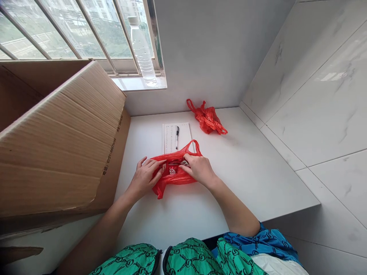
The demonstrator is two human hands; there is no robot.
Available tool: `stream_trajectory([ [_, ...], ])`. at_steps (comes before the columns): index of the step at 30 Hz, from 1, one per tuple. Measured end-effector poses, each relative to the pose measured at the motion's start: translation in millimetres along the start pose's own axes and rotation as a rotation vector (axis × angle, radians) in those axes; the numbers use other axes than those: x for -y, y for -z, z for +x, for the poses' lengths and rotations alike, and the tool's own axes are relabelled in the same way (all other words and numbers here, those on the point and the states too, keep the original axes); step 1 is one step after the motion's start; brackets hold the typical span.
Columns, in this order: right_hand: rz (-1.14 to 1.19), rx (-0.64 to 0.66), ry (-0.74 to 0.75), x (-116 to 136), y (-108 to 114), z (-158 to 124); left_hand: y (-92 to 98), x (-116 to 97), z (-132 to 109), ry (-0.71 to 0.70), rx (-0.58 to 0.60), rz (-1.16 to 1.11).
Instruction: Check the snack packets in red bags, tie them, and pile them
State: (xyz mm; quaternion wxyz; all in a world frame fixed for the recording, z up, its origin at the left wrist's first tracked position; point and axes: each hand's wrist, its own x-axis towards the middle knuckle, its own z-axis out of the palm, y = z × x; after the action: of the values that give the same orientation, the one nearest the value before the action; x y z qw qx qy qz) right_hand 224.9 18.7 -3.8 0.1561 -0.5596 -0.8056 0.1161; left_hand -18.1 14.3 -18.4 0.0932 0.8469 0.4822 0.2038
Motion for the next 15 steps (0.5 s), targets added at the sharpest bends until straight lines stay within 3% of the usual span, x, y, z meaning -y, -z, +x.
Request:
stream_trajectory([
  [8, 0.187, 0.023, 0.12, 6, -5, -1, 4.1, 0, 1, 0.065, -0.128, -0.128],
  [15, 0.707, 0.076, 0.03, 22, -11, -1, 7.3, -7, 2, 0.165, -0.185, -0.441],
])
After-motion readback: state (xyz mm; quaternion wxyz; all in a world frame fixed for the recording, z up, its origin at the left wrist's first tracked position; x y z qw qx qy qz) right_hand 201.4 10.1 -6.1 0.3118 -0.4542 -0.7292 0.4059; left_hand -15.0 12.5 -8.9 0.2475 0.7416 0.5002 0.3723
